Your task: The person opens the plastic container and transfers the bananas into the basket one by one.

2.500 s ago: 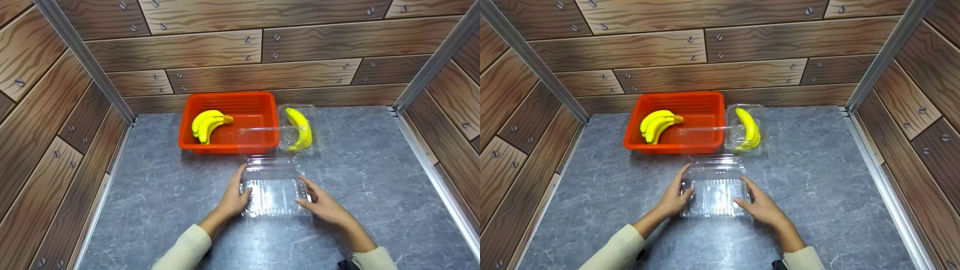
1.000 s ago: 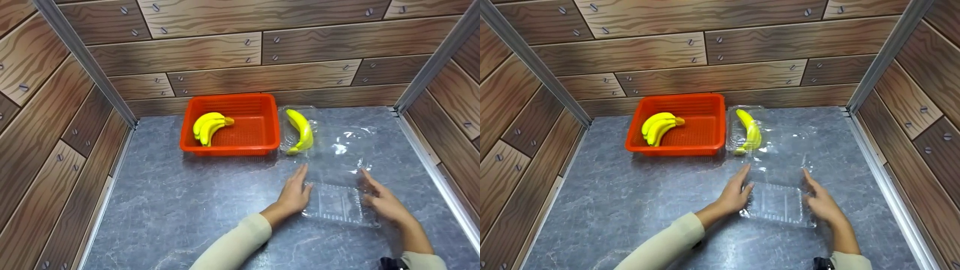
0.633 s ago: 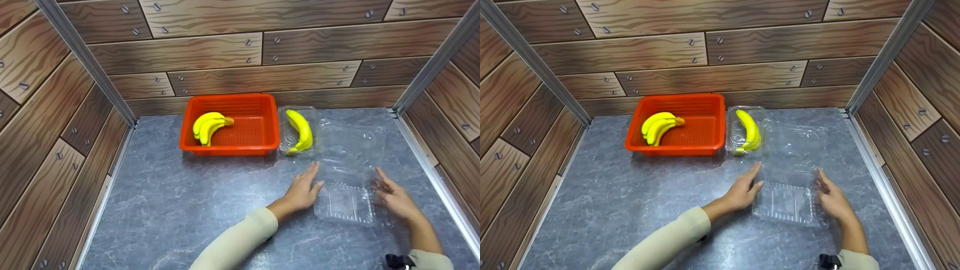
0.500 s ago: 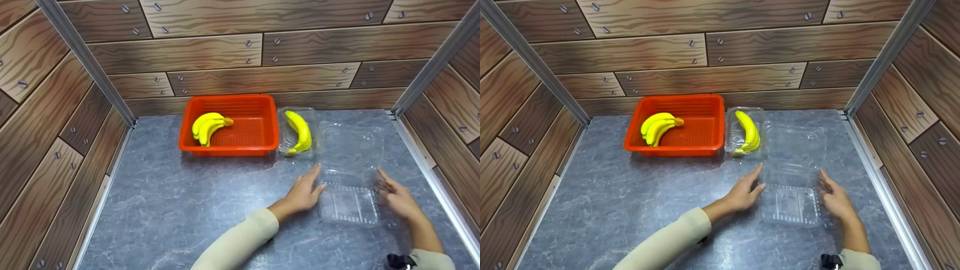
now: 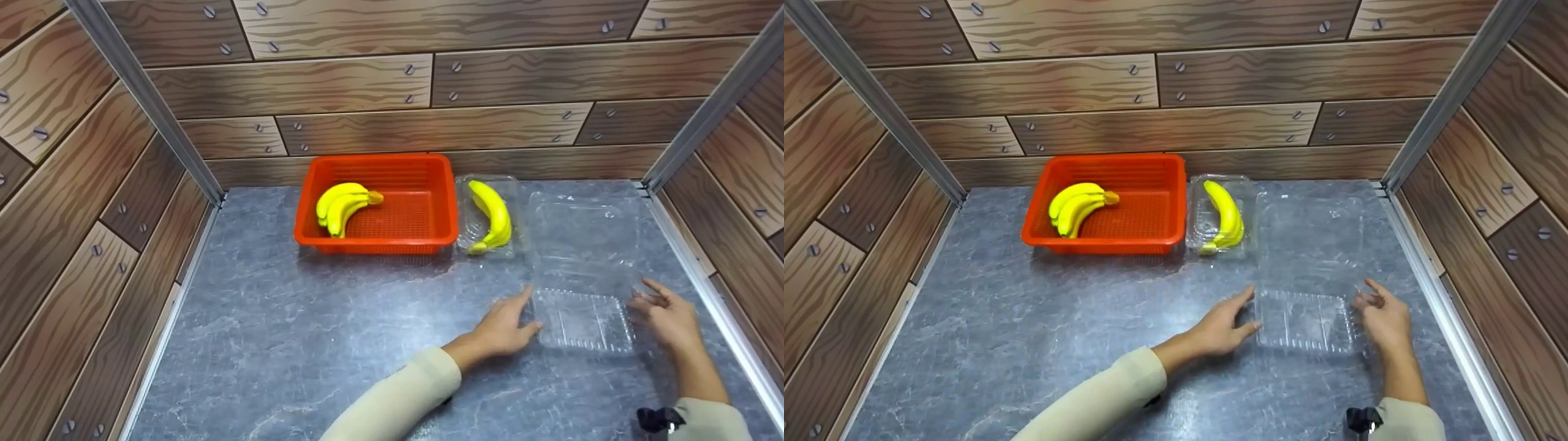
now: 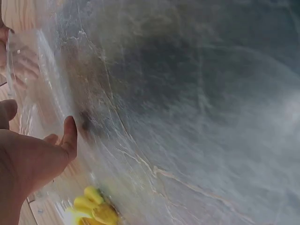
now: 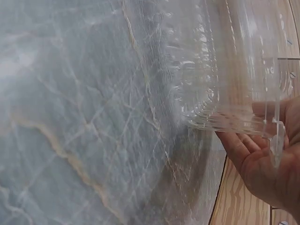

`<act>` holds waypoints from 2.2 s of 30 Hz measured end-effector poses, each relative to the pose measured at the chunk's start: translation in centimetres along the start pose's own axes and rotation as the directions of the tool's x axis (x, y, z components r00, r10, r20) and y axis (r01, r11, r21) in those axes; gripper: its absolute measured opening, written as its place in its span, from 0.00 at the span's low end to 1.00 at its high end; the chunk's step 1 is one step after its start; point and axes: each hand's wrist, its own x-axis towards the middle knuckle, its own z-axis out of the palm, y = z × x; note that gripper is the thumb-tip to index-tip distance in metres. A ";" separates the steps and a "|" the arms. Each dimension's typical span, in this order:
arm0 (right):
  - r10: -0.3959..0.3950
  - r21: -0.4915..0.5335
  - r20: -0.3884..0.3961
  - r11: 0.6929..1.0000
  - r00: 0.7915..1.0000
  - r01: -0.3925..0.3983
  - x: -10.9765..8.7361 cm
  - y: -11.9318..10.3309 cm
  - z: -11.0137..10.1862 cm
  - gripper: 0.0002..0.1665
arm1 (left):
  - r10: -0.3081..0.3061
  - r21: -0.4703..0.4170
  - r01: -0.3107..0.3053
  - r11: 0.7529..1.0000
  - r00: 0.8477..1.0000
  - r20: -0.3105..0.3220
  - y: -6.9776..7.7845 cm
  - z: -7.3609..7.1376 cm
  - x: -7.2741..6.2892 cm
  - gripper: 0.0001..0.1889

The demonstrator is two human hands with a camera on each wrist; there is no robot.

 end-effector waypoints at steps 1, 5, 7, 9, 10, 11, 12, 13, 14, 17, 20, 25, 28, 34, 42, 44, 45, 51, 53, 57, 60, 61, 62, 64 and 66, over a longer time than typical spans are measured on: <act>0.018 0.002 -0.011 1.000 1.000 -0.018 0.1 -0.1 -0.1 0.41 | -0.001 -0.008 0.001 1.000 1.000 0.001 0.1 0.1 0.1 0.42; 0.097 -0.014 -0.031 0.995 0.995 -0.097 0.5 -0.3 -0.5 0.36 | -0.032 -0.084 0.031 0.996 0.999 -0.009 0.2 0.4 0.5 0.41; 0.110 -0.022 -0.033 0.994 0.993 -0.110 0.5 -0.3 -0.7 0.34 | -0.053 -0.123 0.051 0.991 0.998 -0.016 0.2 0.7 0.6 0.40; 0.098 -0.036 -0.038 0.994 0.994 -0.100 0.3 -0.3 -0.8 0.36 | -0.068 -0.143 0.064 0.988 0.997 -0.021 0.3 0.9 0.7 0.40; 0.090 -0.072 -0.036 0.993 0.995 -0.092 0.3 -0.3 -0.9 0.38 | -0.072 -0.145 0.068 0.987 0.997 -0.024 0.3 0.9 0.7 0.40; 0.082 -0.114 -0.023 0.990 0.996 -0.084 0.2 -0.3 -1.1 0.40 | -0.075 -0.143 0.070 0.987 0.997 -0.028 0.4 1.0 0.8 0.39; 0.075 -0.170 0.001 0.983 0.997 -0.074 0.1 -0.3 -1.4 0.42 | -0.077 -0.139 0.071 0.988 0.997 -0.033 0.5 1.1 0.8 0.39; 0.074 -0.232 0.033 0.971 0.997 -0.064 0.0 -0.4 -1.6 0.44 | -0.080 -0.136 0.075 0.988 0.996 -0.034 0.6 1.1 0.9 0.39; 0.069 -0.286 0.069 0.957 0.995 -0.046 -0.1 -0.5 -1.9 0.46 | -0.088 -0.133 0.083 0.988 0.995 -0.036 0.8 1.1 1.0 0.39; 0.078 -0.344 0.193 0.939 0.978 -0.006 -0.4 -0.6 -2.5 0.48 | -0.118 -0.140 0.109 0.984 0.991 -0.055 1.3 1.3 1.4 0.38; 0.068 -0.239 0.257 0.971 0.964 -0.005 -0.6 -0.5 -2.5 0.49 | -0.151 -0.167 0.133 0.977 0.984 -0.098 1.5 1.5 2.0 0.35; 0.085 -0.090 0.246 0.994 0.966 -0.064 -0.5 -0.1 -2.3 0.46 | -0.211 -0.266 0.158 0.951 0.960 -0.185 1.6 1.7 3.1 0.25; 0.096 0.019 0.197 0.995 0.976 -0.102 -0.3 0.1 -1.8 0.47 | -0.245 -0.341 0.167 0.925 0.949 -0.199 1.6 1.8 3.6 0.21; 0.138 0.193 0.085 0.969 0.987 -0.152 -0.1 -0.2 -0.6 0.42 | -0.300 -0.520 0.192 0.832 0.945 -0.130 1.8 1.8 4.5 0.24; 0.272 0.421 0.028 0.870 0.962 -0.258 0.1 -0.7 0.1 0.37 | -0.314 -0.546 0.225 0.807 0.946 -0.075 2.1 1.9 4.9 0.26; 0.274 0.455 0.023 0.853 0.962 -0.254 0.2 -0.8 0.2 0.38 | -0.311 -0.526 0.227 0.820 0.947 -0.077 2.2 1.8 5.1 0.26; 0.279 0.473 0.023 0.843 0.960 -0.256 0.3 -0.9 0.2 0.38 | -0.307 -0.519 0.226 0.824 0.949 -0.074 2.2 1.7 5.2 0.26; 0.330 0.548 0.007 0.788 0.944 -0.280 1.1 -1.7 0.3 0.40 | -0.279 -0.535 0.238 0.811 0.960 0.003 2.3 1.2 5.6 0.31; 0.358 0.584 0.006 0.757 0.934 -0.294 1.5 -1.9 0.5 0.40 | -0.281 -0.573 0.243 0.783 0.959 0.023 2.3 1.2 5.8 0.33; 0.399 0.616 0.017 0.718 0.917 -0.324 2.4 -2.4 0.8 0.40 | -0.296 -0.635 0.258 0.728 0.954 0.049 2.2 1.2 6.3 0.36; 0.417 0.612 0.019 0.714 0.909 -0.341 3.0 -2.8 1.1 0.41 | -0.299 -0.661 0.264 0.702 0.952 0.061 2.1 1.1 6.6 0.38; 0.421 0.614 0.020 0.710 0.907 -0.343 3.3 -2.9 1.3 0.41 | -0.302 -0.667 0.265 0.696 0.951 0.063 2.1 1.0 6.7 0.39; 0.426 0.624 0.021 0.701 0.905 -0.345 3.5 -3.1 1.4 0.41 | -0.305 -0.675 0.266 0.688 0.950 0.063 2.1 1.0 6.7 0.39; 0.434 0.651 0.031 0.675 0.900 -0.348 3.9 -3.3 1.7 0.41 | -0.314 -0.686 0.270 0.676 0.947 0.063 2.1 0.9 6.9 0.40; 0.443 0.677 0.035 0.649 0.896 -0.347 4.3 -3.6 1.9 0.40 | -0.321 -0.690 0.275 0.669 0.945 0.065 2.1 0.8 7.0 0.40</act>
